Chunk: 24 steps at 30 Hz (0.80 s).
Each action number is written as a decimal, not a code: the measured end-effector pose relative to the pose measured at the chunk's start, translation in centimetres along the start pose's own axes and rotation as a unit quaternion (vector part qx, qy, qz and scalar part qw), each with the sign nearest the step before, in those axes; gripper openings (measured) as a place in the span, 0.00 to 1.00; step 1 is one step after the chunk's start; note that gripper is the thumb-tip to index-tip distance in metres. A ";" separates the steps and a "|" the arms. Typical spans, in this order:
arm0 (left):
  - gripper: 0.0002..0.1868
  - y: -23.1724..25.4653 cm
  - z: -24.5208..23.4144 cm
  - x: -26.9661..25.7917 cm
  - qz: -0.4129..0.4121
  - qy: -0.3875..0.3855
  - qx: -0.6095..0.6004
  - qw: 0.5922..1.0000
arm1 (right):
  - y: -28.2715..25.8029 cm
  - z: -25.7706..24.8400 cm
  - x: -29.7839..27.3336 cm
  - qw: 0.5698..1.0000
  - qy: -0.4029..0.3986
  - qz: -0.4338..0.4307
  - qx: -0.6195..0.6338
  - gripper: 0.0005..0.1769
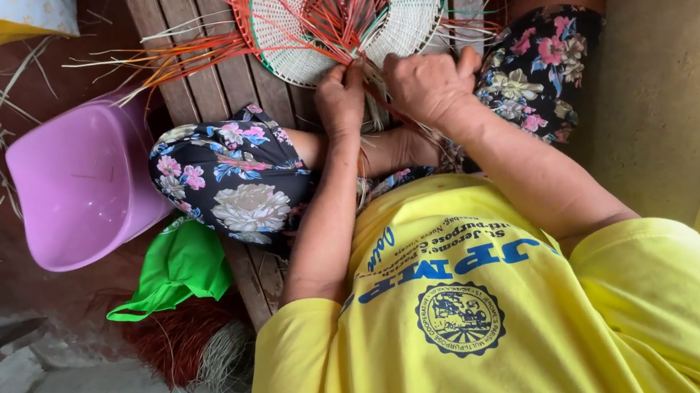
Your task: Weaving a decorative hand fan using colored strips of material on a circular frame.
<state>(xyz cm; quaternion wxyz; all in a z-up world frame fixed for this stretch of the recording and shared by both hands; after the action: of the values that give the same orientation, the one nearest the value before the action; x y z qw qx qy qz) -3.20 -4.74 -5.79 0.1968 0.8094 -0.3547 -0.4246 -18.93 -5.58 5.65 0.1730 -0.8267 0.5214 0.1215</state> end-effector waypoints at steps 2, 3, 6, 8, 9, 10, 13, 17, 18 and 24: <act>0.20 0.2 -0.1 0.0 -0.016 -0.029 0.019 0.999 | -3.6 0.1 -0.5 0.955 0.265 -0.030 -0.132 0.06; 0.20 -1.0 0.3 1.3 -0.014 -0.027 0.020 0.999 | -4.4 2.2 -0.4 0.954 0.267 -0.030 -0.132 0.06; 0.27 -4.5 2.9 4.1 -0.029 -0.102 0.023 0.994 | -7.9 10.7 1.4 0.989 0.090 -0.107 -0.039 0.13; 0.23 -6.0 3.9 5.1 -0.052 -0.133 -0.018 0.990 | -9.6 14.1 2.1 0.992 -0.005 -0.119 -0.048 0.28; 0.23 -4.0 2.9 3.4 -0.052 -0.133 -0.017 0.990 | -9.8 14.8 2.1 0.992 -0.005 -0.119 -0.048 0.28; 0.22 -2.3 2.4 1.6 -0.075 -0.163 -0.094 0.979 | -10.3 15.1 2.0 0.990 0.014 -0.132 -0.049 0.29; 0.16 -2.6 3.5 1.3 -0.078 -0.190 -0.154 0.966 | -10.4 12.9 1.1 0.986 0.044 -0.150 -0.056 0.30; 0.11 -7.7 7.1 5.1 -0.066 -0.168 -0.137 0.974 | -5.8 8.0 2.0 0.982 0.034 -0.175 -0.066 0.27; 0.11 -6.5 6.5 4.0 -0.066 -0.167 -0.138 0.974 | -4.5 6.6 2.8 0.981 0.035 -0.176 -0.066 0.27; 0.04 -2.3 3.6 -0.1 -0.078 -0.207 -0.193 0.956 | -1.3 -1.8 6.7 0.927 -0.136 -0.070 0.342 0.20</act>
<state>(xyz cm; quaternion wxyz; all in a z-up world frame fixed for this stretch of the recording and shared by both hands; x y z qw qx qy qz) -5.27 -3.21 -9.21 0.2377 0.6757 -0.2344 -0.6572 -14.83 -11.32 4.98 0.5225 -0.7275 0.4433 0.0348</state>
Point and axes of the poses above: each hand's wrist, its own x-axis towards the middle knuckle, its own z-axis out of the palm, y = z × x, the point moved 10 cm from there along x, towards the middle knuckle, and after that the axes turned 7 degrees about -z, right-handed, at the moved point
